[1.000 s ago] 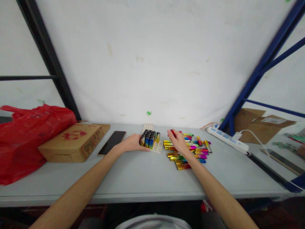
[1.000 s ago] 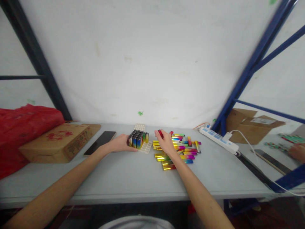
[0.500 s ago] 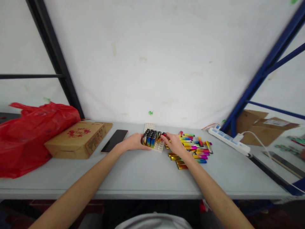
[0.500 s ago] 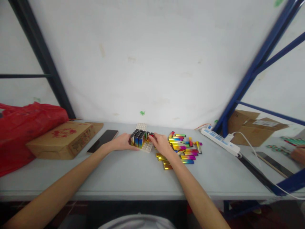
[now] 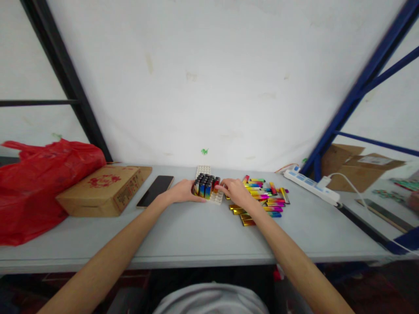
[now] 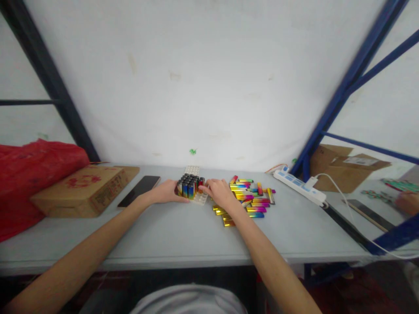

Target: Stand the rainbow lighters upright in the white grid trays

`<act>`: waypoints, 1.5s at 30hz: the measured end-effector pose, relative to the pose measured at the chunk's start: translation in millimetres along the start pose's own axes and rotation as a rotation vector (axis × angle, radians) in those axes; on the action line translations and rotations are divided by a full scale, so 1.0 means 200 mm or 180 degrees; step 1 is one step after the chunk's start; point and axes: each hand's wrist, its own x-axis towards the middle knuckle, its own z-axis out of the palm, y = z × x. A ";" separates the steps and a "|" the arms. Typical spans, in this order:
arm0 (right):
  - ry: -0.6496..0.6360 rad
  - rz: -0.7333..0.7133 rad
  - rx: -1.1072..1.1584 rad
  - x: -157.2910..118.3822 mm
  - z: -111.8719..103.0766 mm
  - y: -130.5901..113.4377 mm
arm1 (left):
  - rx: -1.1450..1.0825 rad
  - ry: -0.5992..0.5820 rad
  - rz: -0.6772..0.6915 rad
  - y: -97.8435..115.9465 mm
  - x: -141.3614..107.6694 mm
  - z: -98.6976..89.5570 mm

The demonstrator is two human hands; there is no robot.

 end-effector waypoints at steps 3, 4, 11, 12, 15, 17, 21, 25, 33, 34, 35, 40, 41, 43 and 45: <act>0.0321 0.0290 0.0162 -0.06 -0.08 0.21 | -0.0138 -0.0044 -0.0011 0.01 0.00 0.00; 0.0386 0.0450 0.0097 -0.08 -0.11 0.30 | -0.0161 -0.0049 -0.0018 0.01 0.00 0.00; 0.0205 0.1218 -0.0376 -0.22 -0.19 0.73 | -0.0220 -0.0096 -0.0073 0.01 0.00 -0.01; 0.0117 0.1221 -0.0367 -0.23 -0.18 0.74 | -0.0187 -0.0091 -0.0081 0.01 0.00 -0.01; -0.0255 0.1149 -0.0304 -0.22 -0.14 0.77 | 0.0012 -0.0041 -0.0113 0.00 0.01 0.00; -0.0420 0.1166 -0.0347 -0.21 -0.13 0.78 | 0.0065 -0.0027 -0.0126 -0.01 0.01 0.00; -0.0479 0.1244 -0.0467 -0.21 -0.14 0.80 | -0.0034 -0.0029 -0.0083 -0.01 0.01 0.01; -0.0533 0.1179 -0.0453 -0.21 -0.15 0.79 | -0.0133 -0.0068 -0.0027 -0.01 0.01 0.00; 0.0785 0.1007 0.0123 -0.17 -0.21 0.58 | -0.0039 -0.0026 -0.0122 -0.02 0.01 0.01; 0.0957 0.0961 0.0310 -0.16 -0.21 0.53 | -0.0033 -0.0025 -0.0110 -0.02 0.01 0.01; 0.1103 0.0937 0.0530 -0.15 -0.20 0.49 | -0.0019 -0.0018 -0.0101 -0.02 0.01 0.02; 0.1416 0.1046 0.1990 -0.09 -0.11 0.25 | 0.0055 0.0031 -0.0048 -0.03 0.01 0.02; 0.1417 0.1049 0.2309 -0.08 -0.09 0.20 | 0.0055 0.0033 -0.0034 -0.03 0.01 0.02; 0.1317 0.0987 0.2959 -0.07 -0.06 0.11 | 0.0054 0.0023 -0.0026 -0.03 0.01 0.02; 0.1057 0.0873 0.3561 -0.06 -0.05 0.03 | 0.0031 0.0011 -0.0023 -0.03 0.01 0.02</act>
